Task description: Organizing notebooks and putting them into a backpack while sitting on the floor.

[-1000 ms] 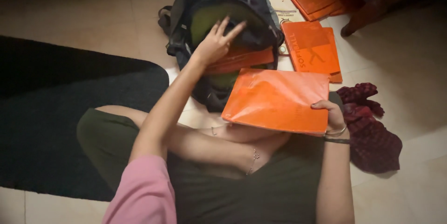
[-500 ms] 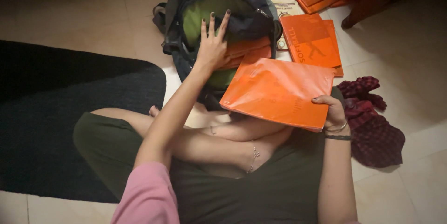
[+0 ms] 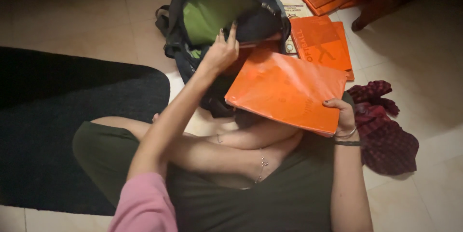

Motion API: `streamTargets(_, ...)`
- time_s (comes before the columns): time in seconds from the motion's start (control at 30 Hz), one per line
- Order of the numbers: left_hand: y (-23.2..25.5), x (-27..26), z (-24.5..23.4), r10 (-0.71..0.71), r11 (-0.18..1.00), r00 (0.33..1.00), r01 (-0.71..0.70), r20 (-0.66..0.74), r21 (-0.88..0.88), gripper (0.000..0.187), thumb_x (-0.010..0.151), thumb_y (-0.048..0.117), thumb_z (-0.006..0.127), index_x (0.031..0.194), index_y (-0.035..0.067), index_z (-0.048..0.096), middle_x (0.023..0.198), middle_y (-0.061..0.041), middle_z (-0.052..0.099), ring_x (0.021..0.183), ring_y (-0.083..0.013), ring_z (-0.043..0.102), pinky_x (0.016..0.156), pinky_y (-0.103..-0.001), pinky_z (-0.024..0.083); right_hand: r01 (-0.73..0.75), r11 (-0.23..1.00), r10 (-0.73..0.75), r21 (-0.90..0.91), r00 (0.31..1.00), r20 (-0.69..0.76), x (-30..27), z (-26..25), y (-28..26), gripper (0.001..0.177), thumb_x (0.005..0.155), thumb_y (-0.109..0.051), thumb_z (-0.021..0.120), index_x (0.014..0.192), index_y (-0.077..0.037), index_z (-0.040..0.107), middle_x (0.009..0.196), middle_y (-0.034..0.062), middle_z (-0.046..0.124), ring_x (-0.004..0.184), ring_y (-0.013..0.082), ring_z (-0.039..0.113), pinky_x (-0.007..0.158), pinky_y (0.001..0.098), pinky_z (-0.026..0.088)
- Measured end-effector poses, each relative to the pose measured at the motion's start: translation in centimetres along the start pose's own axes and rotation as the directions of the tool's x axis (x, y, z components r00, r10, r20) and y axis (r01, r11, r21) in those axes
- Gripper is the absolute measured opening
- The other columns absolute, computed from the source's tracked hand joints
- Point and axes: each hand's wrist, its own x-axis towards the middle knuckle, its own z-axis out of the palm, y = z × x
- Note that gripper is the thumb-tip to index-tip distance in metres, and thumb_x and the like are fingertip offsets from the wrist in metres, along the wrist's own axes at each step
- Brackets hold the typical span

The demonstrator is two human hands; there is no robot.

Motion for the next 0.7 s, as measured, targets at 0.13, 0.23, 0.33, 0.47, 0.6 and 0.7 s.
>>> streamTargets(0.13,-3.4,2.4,-2.4,0.033,0.998,0.999,-0.031,0.032,-0.049,0.021,0.093,0.008,0.057,0.098,-0.011,0.065,0.145,-0.040,0.049,0.101,-0.0546,0.070,0.085,-0.048,0.062,-0.014,0.999,0.013,0.052,1.000,0.014,1.1,4.5,-0.2,0.052,0.093,-0.012,0.055,0.140,0.012,0.052,0.127,0.0259,0.067,0.113,0.0386,0.068,0.102,0.0477,0.052)
streamTargets(0.23,-5.0,3.9,-2.9,0.049,0.991,0.995,-0.038,0.083,-0.129,0.022,0.093,0.008,0.056,0.100,-0.011,0.065,0.146,-0.038,0.049,0.102,-0.0544,0.070,0.083,-0.046,0.062,-0.002,1.000,0.002,0.014,1.000,-0.011,2.3,9.7,0.1,0.050,0.091,-0.012,0.054,0.137,0.008,0.055,0.128,0.0218,0.068,0.116,0.0356,0.067,0.102,0.0476,0.052)
streamTargets(0.33,-5.6,4.4,-2.4,0.080,0.984,0.988,-0.058,0.134,-0.166,0.021,0.096,0.007,0.055,0.098,-0.012,0.064,0.149,-0.039,0.046,0.103,-0.0535,0.069,0.086,-0.047,0.061,0.046,0.998,-0.047,-0.033,0.998,-0.040,5.1,10.0,2.0,0.044,0.094,-0.012,0.054,0.134,0.006,0.056,0.130,0.0194,0.067,0.118,0.0328,0.066,0.103,0.0476,0.053)
streamTargets(0.47,-5.8,5.0,-3.5,0.083,0.987,0.990,-0.067,0.113,-0.144,0.022,0.094,0.008,0.055,0.100,-0.011,0.065,0.147,-0.037,0.048,0.103,-0.0541,0.070,0.081,-0.047,0.062,0.052,0.998,-0.052,-0.026,0.998,-0.029,9.0,8.6,5.3,0.035,0.104,-0.013,0.057,0.131,0.009,0.056,0.132,0.0208,0.064,0.120,0.0305,0.064,0.107,0.0476,0.051)
streamTargets(0.6,-5.9,5.0,-3.0,0.092,0.989,0.988,-0.077,0.123,-0.123,0.021,0.094,0.008,0.055,0.095,-0.010,0.064,0.147,-0.037,0.049,0.103,-0.0537,0.070,0.083,-0.046,0.062,-0.018,0.998,0.018,0.064,1.000,0.000,11.8,15.3,9.5,0.039,0.102,-0.011,0.054,0.132,0.014,0.054,0.137,0.0239,0.061,0.125,0.0330,0.062,0.114,0.0454,0.048)
streamTargets(0.7,-5.9,4.8,-2.7,0.085,0.989,0.991,-0.072,0.101,-0.126,0.021,0.095,0.008,0.056,0.100,-0.011,0.065,0.148,-0.037,0.049,0.101,-0.0536,0.070,0.086,-0.047,0.062,-0.032,0.984,0.016,0.173,0.995,0.096,17.5,18.5,13.4,0.042,0.103,-0.010,0.051,0.134,0.018,0.049,0.142,0.0283,0.056,0.130,0.0371,0.058,0.118,0.0486,0.045)
